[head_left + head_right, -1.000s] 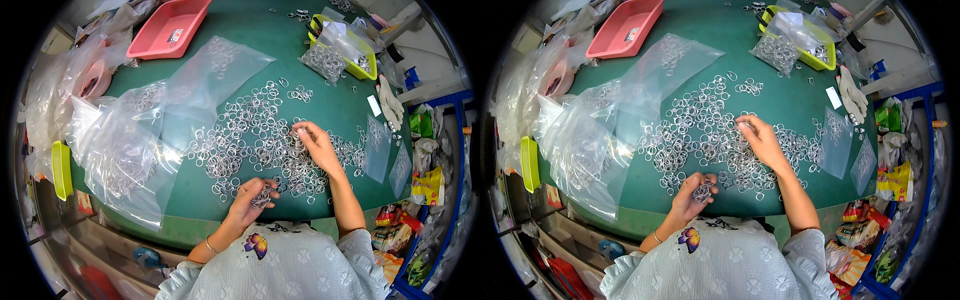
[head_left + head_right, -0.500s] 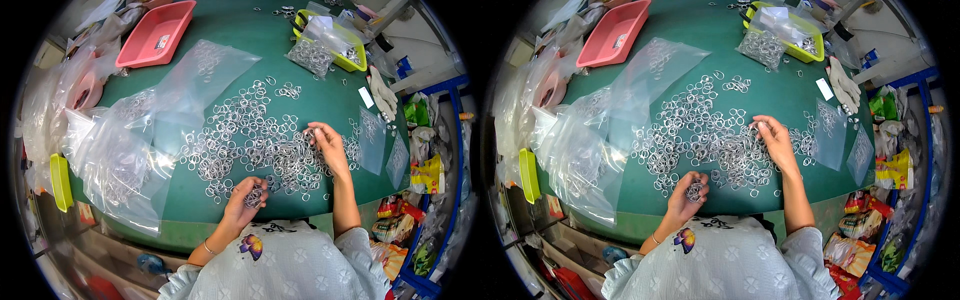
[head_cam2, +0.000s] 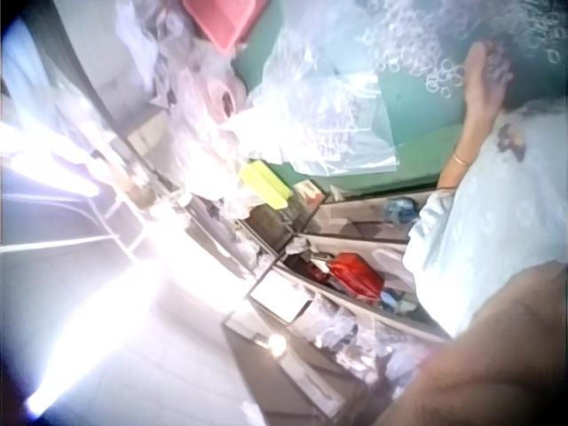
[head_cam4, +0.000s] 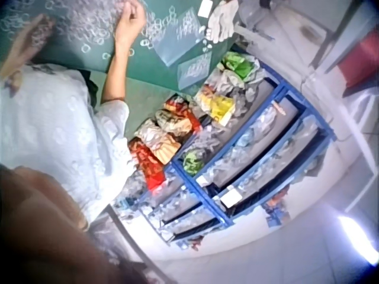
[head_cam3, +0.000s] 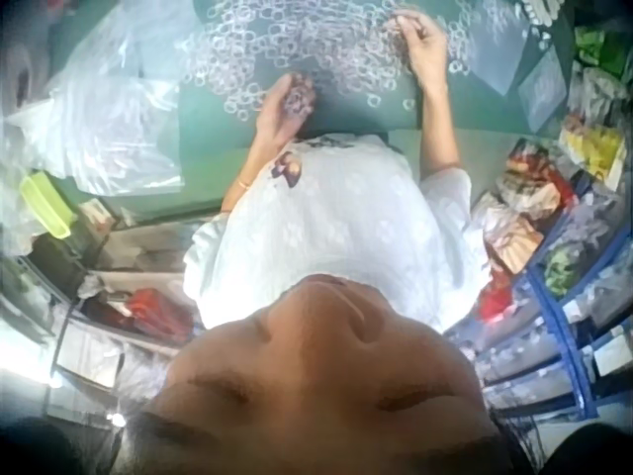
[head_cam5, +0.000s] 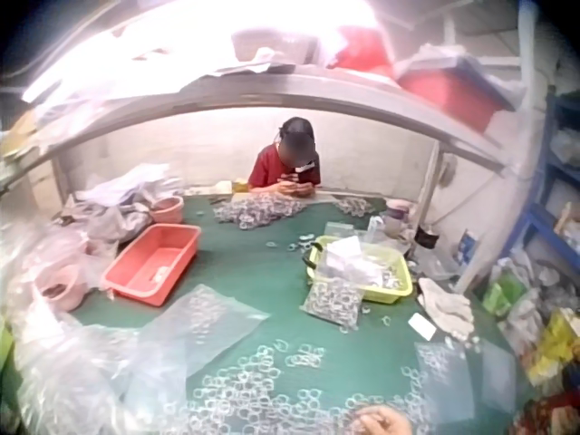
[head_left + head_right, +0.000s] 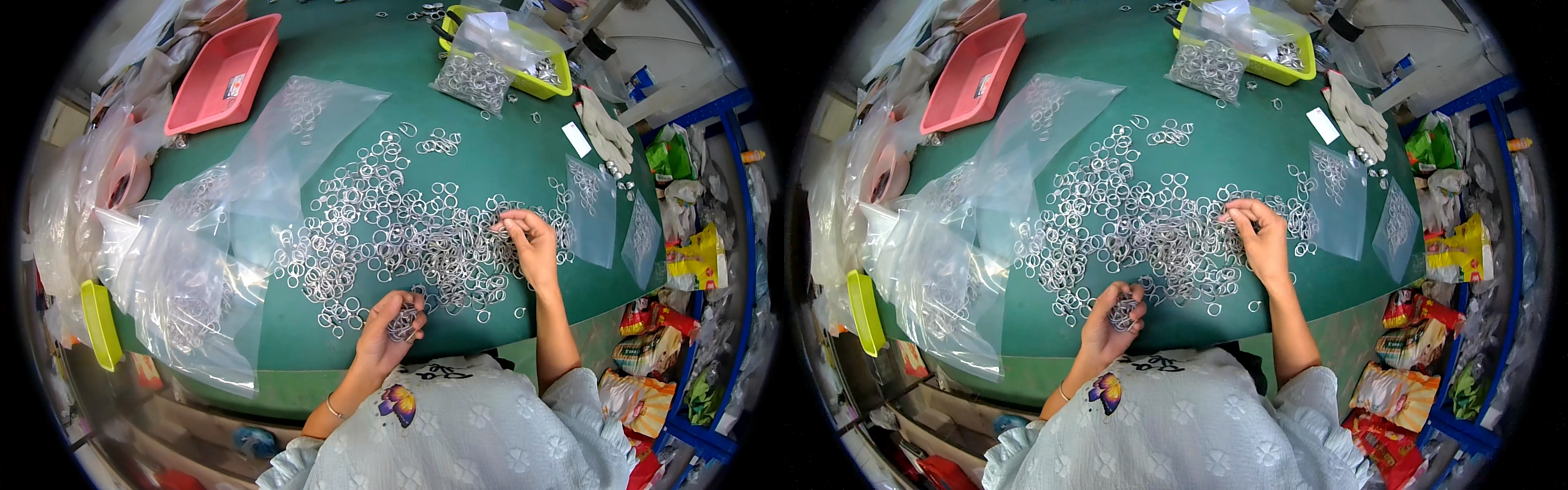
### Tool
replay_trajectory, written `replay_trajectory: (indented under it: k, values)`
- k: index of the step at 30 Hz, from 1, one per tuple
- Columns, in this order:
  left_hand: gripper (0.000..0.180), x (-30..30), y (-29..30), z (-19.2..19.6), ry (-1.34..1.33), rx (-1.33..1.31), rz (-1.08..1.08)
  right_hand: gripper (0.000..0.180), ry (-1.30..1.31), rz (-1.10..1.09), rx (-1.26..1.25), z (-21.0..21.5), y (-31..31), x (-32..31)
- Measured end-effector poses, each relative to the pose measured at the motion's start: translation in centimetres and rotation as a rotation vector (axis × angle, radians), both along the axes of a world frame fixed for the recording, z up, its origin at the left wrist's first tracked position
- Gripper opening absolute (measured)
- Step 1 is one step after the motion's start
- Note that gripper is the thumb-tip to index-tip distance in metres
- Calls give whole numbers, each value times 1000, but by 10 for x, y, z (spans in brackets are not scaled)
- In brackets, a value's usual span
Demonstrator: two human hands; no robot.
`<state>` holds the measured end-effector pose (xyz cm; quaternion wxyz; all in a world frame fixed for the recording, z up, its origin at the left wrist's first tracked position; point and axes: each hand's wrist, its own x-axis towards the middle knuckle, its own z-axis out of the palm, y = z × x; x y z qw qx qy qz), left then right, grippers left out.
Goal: The person sorts small metal rings by hand, gathers them into groups, and puts them into small plastic bags.
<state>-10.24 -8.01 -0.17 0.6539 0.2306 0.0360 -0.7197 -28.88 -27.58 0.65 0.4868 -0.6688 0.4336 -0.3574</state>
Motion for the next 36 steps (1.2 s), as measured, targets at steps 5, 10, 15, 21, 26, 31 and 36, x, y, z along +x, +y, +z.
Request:
replay_trajectory:
  k: [5, 10, 15, 21, 26, 31, 36]
  values:
    - [21, -5, -3, 3, -16, 13, -28, 8, 484, -76, -511, 19, 1, -7]
    - [23, -13, -8, 8, -24, 13, -57, 14, 151, -197, -144, 22, 4, -17]
    - [34, -19, -11, 11, -96, 60, -149, 15, -132, 0, 183, 36, 22, -22]
    - [39, -32, -32, 12, 206, 114, -342, 14, 30, 225, -63, 54, 46, -4]
    - [31, -39, -25, 0, 301, -54, -404, 10, 464, 46, -644, 28, 2, -14]
    - [35, -39, -22, 2, 222, 46, -395, 8, 248, 158, -420, 33, 9, -26]
    - [41, -43, -25, 17, 88, 231, -317, 17, 128, 725, -262, 57, 41, -15]
